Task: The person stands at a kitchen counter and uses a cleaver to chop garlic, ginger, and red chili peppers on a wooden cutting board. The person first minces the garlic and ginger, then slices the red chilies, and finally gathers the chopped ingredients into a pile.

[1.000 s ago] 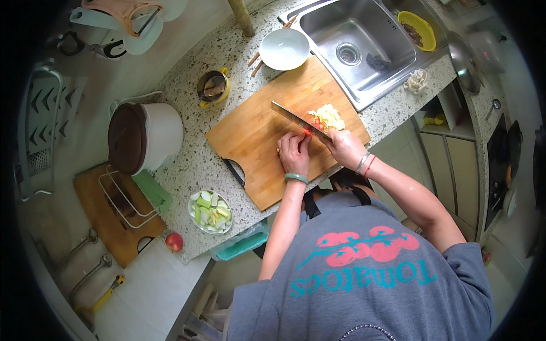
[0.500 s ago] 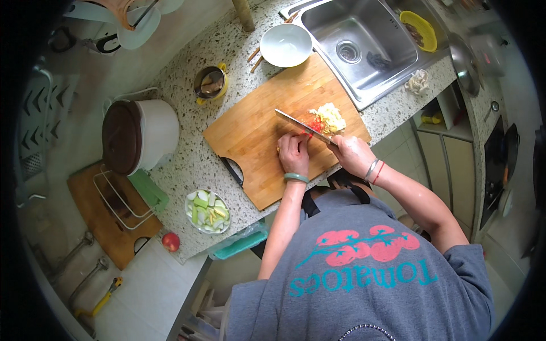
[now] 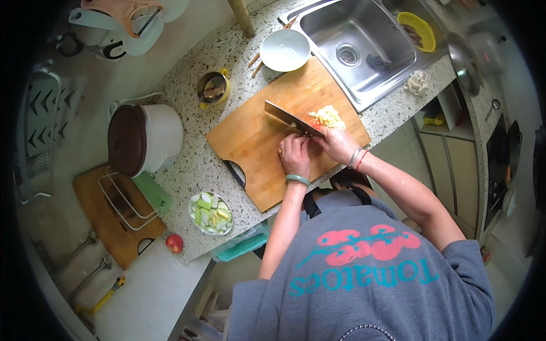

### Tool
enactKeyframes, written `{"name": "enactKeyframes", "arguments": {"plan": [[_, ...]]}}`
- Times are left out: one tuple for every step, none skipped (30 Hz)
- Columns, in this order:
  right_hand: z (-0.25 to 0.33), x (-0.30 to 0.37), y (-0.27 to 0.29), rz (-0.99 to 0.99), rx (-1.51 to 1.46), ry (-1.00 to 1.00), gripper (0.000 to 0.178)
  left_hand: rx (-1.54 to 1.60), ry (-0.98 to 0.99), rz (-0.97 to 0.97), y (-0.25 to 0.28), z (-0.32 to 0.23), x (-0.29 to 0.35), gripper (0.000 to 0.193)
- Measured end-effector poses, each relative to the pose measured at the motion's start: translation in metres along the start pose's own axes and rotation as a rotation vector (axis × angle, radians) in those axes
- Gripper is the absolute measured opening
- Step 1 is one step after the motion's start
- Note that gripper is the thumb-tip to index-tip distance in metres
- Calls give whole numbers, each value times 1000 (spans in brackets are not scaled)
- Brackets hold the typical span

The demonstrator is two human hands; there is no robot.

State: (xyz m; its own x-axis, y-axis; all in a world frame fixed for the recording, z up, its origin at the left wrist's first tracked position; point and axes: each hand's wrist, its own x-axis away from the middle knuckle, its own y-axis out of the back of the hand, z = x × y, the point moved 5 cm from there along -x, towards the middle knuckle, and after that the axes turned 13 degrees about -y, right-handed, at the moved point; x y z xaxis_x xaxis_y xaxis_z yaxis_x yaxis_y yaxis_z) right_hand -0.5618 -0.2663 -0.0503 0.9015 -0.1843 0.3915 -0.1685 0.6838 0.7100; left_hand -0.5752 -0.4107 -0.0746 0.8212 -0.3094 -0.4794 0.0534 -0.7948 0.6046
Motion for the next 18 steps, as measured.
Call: {"name": "enactKeyframes", "arguments": {"plan": [[2, 3, 5, -33, -13, 33, 23, 11, 1, -4, 1, -1, 0, 10], [4, 6, 10, -60, -24, 64, 22, 22, 8, -6, 4, -2, -1, 12], [4, 10, 15, -56, -22, 42, 23, 32, 16, -9, 6, -4, -1, 14], [3, 15, 22, -52, -19, 20, 24, 41, 24, -11, 8, -4, -3, 16], [3, 21, 25, -44, -16, -4, 25, 57, 19, -8, 8, -5, -2, 20], [1, 25, 24, -28, 7, -1, 24, 49, 18, -7, 8, -4, 0, 19], [0, 28, 23, -13, 31, 1, 23, 42, 16, -6, 8, -3, 0, 19], [-1, 30, 23, 0, 58, 5, 22, 37, 13, -9, 7, -1, 1, 18], [-1, 33, 23, -8, 51, 37, 23, 36, 18, -11, 6, 0, 2, 16], [-2, 36, 21, 1, 56, 24, 23, 36, 23, -13, 5, 1, 3, 15], [-3, 38, 19, 11, 57, 9, 23, 34, 28, -11, 6, 1, 4, 14], [-4, 39, 17, 21, 58, -6, 23, 33, 24, -26, 6, 1, 4, 14], [-5, 38, 15, 37, 93, -33, 24, 31, 20, -42, 5, 1, 3, 14], [-4, 38, 15, 41, 109, -42, 24, 32, 16, -57, 4, 0, 3, 14], [-3, 39, 14, 46, 124, -50, 23, 39, 17, -60, 4, 1, 3, 15], [-1, 39, 13, 52, 140, -58, 23, 46, 18, -62, 5, 1, 4, 15], [0, 37, 12, 52, 142, -55, 24, 54, 19, -65, 5, 1, 4, 15], [0, 35, 8, 52, 144, -52, 24, 67, 19, -63, 5, 1, 3, 15]]}}
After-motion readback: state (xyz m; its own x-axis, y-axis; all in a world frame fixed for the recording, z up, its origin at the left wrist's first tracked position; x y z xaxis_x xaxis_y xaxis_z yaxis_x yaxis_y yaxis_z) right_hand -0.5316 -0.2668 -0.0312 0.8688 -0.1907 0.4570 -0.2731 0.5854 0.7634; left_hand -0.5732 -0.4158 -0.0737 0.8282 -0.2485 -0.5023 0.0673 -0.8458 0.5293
